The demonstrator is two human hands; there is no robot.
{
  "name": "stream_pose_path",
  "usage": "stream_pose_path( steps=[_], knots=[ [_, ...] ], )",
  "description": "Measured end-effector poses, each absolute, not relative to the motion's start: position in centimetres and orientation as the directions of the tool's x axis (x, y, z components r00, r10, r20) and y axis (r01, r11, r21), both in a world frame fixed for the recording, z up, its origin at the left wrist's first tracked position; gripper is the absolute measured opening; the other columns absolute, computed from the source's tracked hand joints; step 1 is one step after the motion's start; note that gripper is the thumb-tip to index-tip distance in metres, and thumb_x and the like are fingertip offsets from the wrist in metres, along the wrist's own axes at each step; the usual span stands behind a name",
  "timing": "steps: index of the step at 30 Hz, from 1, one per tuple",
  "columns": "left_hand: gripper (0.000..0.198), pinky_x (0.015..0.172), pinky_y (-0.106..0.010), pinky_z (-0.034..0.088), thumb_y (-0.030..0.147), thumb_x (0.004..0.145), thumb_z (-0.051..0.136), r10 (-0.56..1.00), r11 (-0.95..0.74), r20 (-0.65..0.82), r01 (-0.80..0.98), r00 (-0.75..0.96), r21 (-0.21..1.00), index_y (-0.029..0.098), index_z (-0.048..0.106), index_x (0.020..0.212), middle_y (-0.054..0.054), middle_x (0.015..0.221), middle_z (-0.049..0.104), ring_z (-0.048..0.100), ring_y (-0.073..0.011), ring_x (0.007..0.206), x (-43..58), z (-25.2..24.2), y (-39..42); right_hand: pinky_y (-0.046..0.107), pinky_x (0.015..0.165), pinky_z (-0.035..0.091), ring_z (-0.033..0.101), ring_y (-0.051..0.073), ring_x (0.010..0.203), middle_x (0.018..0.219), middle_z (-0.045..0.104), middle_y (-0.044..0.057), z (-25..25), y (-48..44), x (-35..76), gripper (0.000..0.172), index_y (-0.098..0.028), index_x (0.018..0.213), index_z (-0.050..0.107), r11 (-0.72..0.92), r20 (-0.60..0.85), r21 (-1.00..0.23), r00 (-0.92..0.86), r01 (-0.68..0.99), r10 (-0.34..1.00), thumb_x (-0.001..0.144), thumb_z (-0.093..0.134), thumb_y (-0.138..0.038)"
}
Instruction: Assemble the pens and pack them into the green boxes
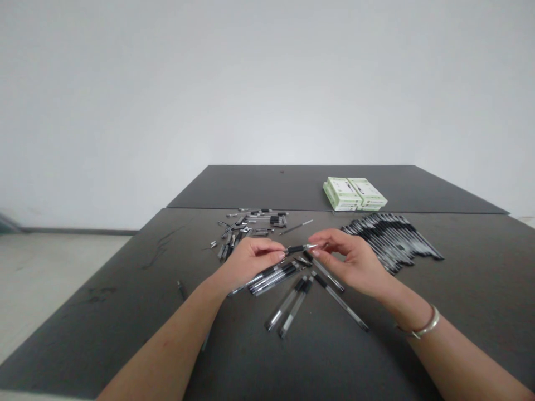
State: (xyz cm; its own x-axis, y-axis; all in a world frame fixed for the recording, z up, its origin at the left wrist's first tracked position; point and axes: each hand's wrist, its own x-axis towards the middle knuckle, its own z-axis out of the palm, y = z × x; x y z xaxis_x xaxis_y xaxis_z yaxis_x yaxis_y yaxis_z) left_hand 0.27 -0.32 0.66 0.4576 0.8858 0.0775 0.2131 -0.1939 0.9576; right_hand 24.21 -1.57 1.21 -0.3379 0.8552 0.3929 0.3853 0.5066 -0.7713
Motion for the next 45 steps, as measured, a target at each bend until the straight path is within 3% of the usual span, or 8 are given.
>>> stream_pose_path(
  steps=[3, 10, 15, 22, 28, 38, 45],
  knots=[
    [0.019, 0.066, -0.023, 0.045, 0.029, 0.083, 0.064, 0.886, -0.199, 0.079, 0.221, 0.457, 0.955, 0.014, 0.075, 0.087, -0.005, 0.082, 0.069, 0.061, -0.0145, 0.074, 0.32, 0.74, -0.42, 0.023, 0.062, 0.049, 0.064, 0.014, 0.068, 0.078, 0.072, 0.003, 1.15, -1.54, 24.07, 0.013, -0.018, 0.094, 0.067, 0.519, 0.402, -0.740, -0.336, 0.428, 0.851, 0.088, 0.061, -0.028],
    [0.019, 0.067, -0.024, 0.045, 0.029, 0.082, 0.065, 0.885, -0.200, 0.080, 0.219, 0.459, 0.955, 0.014, 0.075, 0.088, -0.005, 0.083, 0.069, 0.061, -0.0150, 0.075, 0.23, 0.89, -0.46, 0.022, 0.063, 0.050, 0.065, 0.014, 0.071, 0.082, 0.072, 0.003, 1.11, -1.60, 24.17, 0.016, -0.018, 0.100, 0.067, 0.567, 0.445, -0.692, -0.355, 0.447, 0.822, 0.088, 0.061, -0.027],
    [0.020, 0.069, -0.024, 0.045, 0.029, 0.083, 0.064, 0.876, -0.227, 0.093, 0.236, 0.472, 0.945, 0.013, 0.075, 0.088, -0.005, 0.083, 0.068, 0.061, -0.0152, 0.076, 0.22, 0.78, -0.42, 0.022, 0.063, 0.047, 0.062, 0.013, 0.068, 0.077, 0.070, 0.002, 1.44, -1.81, 24.04, 0.014, -0.017, 0.092, 0.067, 0.579, 0.436, -0.661, -0.385, 0.477, 0.814, 0.091, 0.058, -0.029],
    [0.021, 0.072, -0.025, 0.047, 0.030, 0.084, 0.064, 0.868, -0.263, 0.111, 0.260, 0.483, 0.929, 0.014, 0.075, 0.091, -0.006, 0.086, 0.069, 0.063, -0.0167, 0.081, 0.28, 0.36, -0.33, 0.023, 0.054, 0.036, 0.049, 0.011, 0.054, 0.058, 0.055, -0.001, 1.65, -1.83, 24.03, 0.040, -0.017, 0.067, 0.058, 0.567, 0.359, -0.576, -0.442, 0.589, 0.822, 0.098, 0.043, -0.038],
    [0.022, 0.072, -0.026, 0.047, 0.030, 0.084, 0.064, 0.872, -0.249, 0.103, 0.251, 0.479, 0.935, 0.013, 0.075, 0.090, -0.006, 0.085, 0.069, 0.062, -0.0164, 0.079, 0.24, 0.32, -0.22, 0.023, 0.062, 0.045, 0.060, 0.014, 0.069, 0.080, 0.068, 0.003, 1.48, -1.77, 24.33, 0.018, -0.017, 0.100, 0.062, 0.557, 0.370, -0.684, -0.434, 0.471, 0.822, 0.092, 0.055, -0.032],
    [0.022, 0.072, -0.027, 0.048, 0.032, 0.083, 0.065, 0.877, -0.268, 0.107, 0.290, 0.469, 0.919, 0.014, 0.076, 0.090, -0.006, 0.084, 0.070, 0.063, -0.0175, 0.079, 0.31, 0.56, -0.32, 0.023, 0.058, 0.039, 0.052, 0.012, 0.062, 0.068, 0.059, 0.000, 1.54, -1.85, 24.08, 0.024, -0.018, 0.083, 0.061, 0.572, 0.353, -0.607, -0.457, 0.552, 0.816, 0.096, 0.047, -0.032],
    [0.021, 0.069, -0.024, 0.046, 0.030, 0.084, 0.063, 0.861, -0.350, 0.160, 0.333, 0.483, 0.875, 0.016, 0.076, 0.093, -0.004, 0.079, 0.065, 0.061, -0.0150, 0.075, 0.21, -0.03, -0.01, 0.022, 0.059, 0.038, 0.050, 0.012, 0.063, 0.068, 0.055, -0.001, 1.12, -1.63, 23.90, 0.026, -0.018, 0.081, 0.059, 0.531, 0.294, -0.653, -0.465, 0.540, 0.835, 0.097, 0.045, -0.032]
  ],
)
